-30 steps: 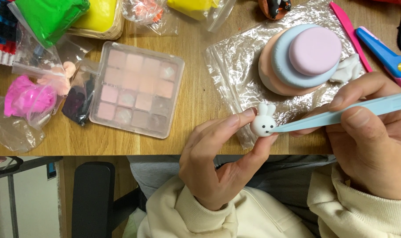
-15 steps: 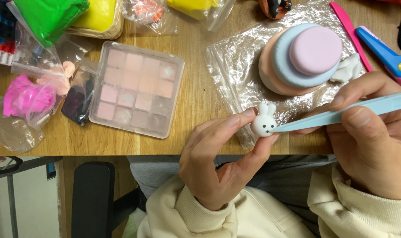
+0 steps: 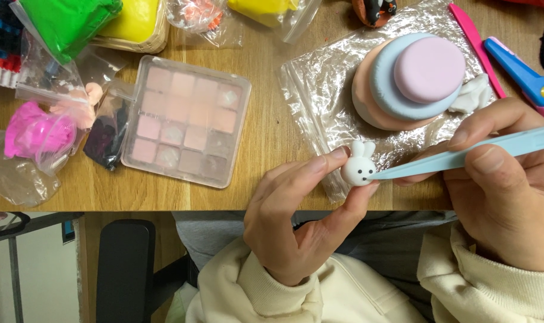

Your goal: The person rolls a small piece of clay into a ball and shapes it into a tiny figure. They then use tweezers to attach small black clay dots as eyes to a white clay bunny figure, carefully adjusting the placement of the features.

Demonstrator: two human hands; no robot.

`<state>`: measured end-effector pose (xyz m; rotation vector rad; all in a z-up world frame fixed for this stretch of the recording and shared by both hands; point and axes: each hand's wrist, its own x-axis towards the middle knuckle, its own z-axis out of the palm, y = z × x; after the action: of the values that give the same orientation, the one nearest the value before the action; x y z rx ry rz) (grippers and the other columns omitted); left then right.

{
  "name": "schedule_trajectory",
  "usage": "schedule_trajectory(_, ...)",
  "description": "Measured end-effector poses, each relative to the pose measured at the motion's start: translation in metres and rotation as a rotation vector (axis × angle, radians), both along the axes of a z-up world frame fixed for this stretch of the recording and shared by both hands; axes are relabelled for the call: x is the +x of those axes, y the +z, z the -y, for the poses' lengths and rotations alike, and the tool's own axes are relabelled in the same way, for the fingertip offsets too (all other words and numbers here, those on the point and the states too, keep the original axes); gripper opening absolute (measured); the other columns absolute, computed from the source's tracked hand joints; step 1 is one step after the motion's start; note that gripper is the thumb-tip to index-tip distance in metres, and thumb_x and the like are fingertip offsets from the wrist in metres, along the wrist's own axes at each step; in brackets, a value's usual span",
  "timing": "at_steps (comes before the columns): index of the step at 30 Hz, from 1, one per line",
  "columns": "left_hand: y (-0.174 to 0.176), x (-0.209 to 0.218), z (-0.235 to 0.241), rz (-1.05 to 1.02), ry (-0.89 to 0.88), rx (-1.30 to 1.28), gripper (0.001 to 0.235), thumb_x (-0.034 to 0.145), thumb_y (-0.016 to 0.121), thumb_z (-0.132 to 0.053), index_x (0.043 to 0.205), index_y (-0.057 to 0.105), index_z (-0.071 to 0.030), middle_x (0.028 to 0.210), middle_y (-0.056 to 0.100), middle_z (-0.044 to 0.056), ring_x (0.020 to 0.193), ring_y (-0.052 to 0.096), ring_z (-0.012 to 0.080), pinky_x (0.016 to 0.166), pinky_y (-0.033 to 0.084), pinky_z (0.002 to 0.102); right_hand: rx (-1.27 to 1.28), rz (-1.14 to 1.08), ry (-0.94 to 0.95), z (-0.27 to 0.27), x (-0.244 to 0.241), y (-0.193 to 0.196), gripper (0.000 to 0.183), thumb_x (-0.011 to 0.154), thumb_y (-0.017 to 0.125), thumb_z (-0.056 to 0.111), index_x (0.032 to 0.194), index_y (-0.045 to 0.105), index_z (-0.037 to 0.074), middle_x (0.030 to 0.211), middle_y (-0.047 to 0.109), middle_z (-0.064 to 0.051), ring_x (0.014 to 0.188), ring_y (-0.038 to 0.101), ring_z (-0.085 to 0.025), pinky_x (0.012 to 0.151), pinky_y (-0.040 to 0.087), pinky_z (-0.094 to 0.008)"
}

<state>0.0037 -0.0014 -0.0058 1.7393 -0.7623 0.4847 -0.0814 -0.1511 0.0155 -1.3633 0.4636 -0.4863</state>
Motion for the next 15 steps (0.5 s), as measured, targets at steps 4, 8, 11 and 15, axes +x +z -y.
schedule_trajectory(4, 0.0005, -0.0003, -0.0006, -0.009, -0.008, 0.013, 0.046, 0.083, 0.088, -0.014, 0.112, 0.052, -0.007, 0.102, 0.073, 0.004, 0.088, 0.078, 0.0142, 0.081, 0.064, 0.025, -0.009, 0.016, -0.008, 0.0008, -0.0006, -0.0017, 0.027, 0.092, 0.061, 0.031, 0.099, 0.050, 0.007, 0.077, 0.064, -0.022, 0.068, 0.071, -0.028, 0.070, 0.066, -0.036)
schedule_trajectory(8, -0.0005, -0.0005, -0.0004, -0.012, -0.007, 0.007, 0.047, 0.082, 0.088, -0.014, 0.112, 0.052, -0.007, 0.102, 0.073, 0.004, 0.087, 0.078, 0.0136, 0.081, 0.064, 0.025, -0.007, 0.010, -0.016, 0.0010, -0.0018, -0.0031, 0.027, 0.092, 0.061, 0.031, 0.099, 0.050, 0.008, 0.078, 0.064, -0.021, 0.068, 0.071, -0.027, 0.073, 0.065, -0.036)
schedule_trajectory(11, -0.0005, -0.0009, -0.0008, -0.021, -0.011, 0.008, 0.048, 0.082, 0.089, -0.014, 0.112, 0.052, -0.007, 0.103, 0.073, 0.004, 0.088, 0.078, 0.0137, 0.081, 0.064, 0.025, -0.009, 0.003, -0.020, 0.0006, -0.0014, -0.0023, 0.027, 0.091, 0.062, 0.031, 0.098, 0.050, 0.008, 0.078, 0.064, -0.021, 0.068, 0.071, -0.027, 0.073, 0.065, -0.035)
schedule_trajectory(15, -0.0008, -0.0003, -0.0012, -0.013, -0.015, 0.007, 0.048, 0.082, 0.089, -0.015, 0.112, 0.053, -0.007, 0.102, 0.073, 0.004, 0.088, 0.078, 0.0139, 0.081, 0.064, 0.025, -0.002, 0.007, -0.023, 0.0008, -0.0015, -0.0028, 0.027, 0.091, 0.062, 0.031, 0.099, 0.050, 0.007, 0.077, 0.064, -0.021, 0.068, 0.071, -0.027, 0.071, 0.066, -0.036)
